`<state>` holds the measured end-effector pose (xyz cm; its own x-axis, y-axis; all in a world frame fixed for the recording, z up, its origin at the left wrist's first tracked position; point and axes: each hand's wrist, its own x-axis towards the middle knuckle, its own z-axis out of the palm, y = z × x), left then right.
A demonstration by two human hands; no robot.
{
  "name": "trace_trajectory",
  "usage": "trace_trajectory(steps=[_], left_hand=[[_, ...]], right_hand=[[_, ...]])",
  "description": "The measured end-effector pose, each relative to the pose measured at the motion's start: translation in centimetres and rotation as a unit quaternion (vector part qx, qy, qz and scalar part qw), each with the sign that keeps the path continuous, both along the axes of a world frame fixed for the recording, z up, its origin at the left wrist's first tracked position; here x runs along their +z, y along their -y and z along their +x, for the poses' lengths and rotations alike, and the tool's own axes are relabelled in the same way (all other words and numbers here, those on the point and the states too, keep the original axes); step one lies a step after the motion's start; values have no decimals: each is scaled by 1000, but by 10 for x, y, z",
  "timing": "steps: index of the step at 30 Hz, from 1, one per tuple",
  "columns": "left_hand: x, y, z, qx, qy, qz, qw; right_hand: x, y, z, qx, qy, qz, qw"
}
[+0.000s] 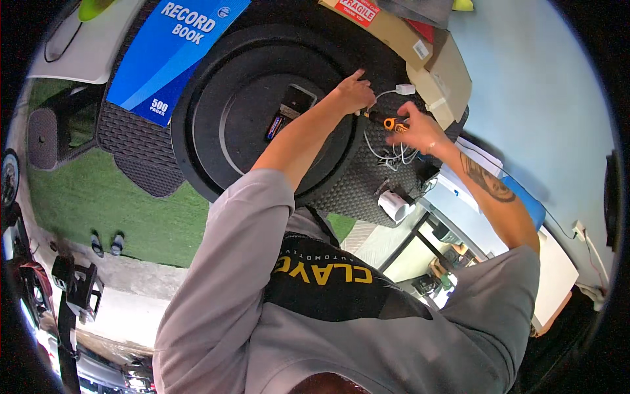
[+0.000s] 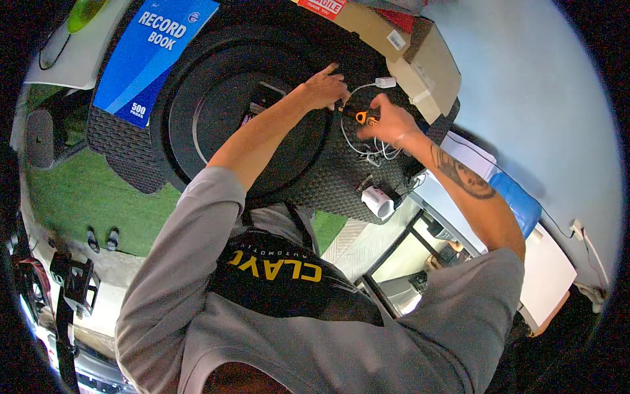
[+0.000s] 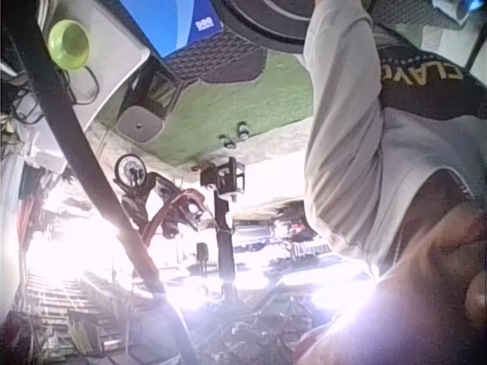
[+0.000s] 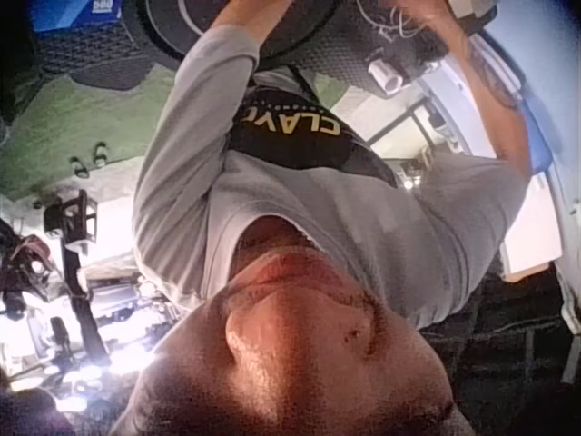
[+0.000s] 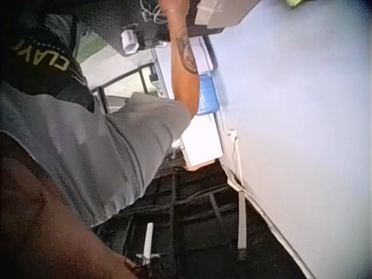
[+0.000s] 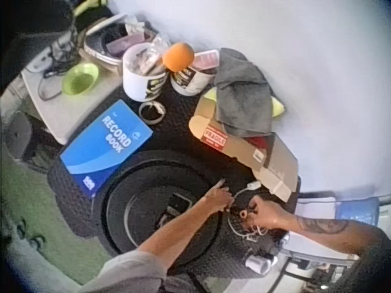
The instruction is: Repairing a wall clock using an electric screwdriver.
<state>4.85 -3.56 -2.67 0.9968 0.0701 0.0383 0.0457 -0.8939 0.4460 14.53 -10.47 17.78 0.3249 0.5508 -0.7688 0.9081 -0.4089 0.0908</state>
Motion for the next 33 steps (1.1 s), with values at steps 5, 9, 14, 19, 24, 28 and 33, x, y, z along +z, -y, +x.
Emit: trace_trajectory(steps=[5, 9, 14, 19, 24, 28, 33], left_hand=[[2, -4, 4, -26, -48, -53, 997], [12, -6, 7, -56, -48, -64, 995], [8, -10, 4, -62, -50, -79, 994], [8, -12, 9, -58, -47, -77, 994], [6, -11, 7, -55, -37, -82, 994], [6, -5, 7, -46, -10, -75, 996], [6, -8, 8, -42, -28, -98, 994]], right_hand=[[-4, 17, 8, 430, 61, 128, 892], [-13, 7, 40, 122, -107, 98, 982], [-11, -4, 12, -630, -160, -106, 752], [-10, 23, 6, 119, -60, 148, 980], [-7, -7, 7, -190, -113, -38, 975], [-12, -28, 36, -625, -186, -137, 746], [9, -16, -1, -420, -77, -86, 900]])
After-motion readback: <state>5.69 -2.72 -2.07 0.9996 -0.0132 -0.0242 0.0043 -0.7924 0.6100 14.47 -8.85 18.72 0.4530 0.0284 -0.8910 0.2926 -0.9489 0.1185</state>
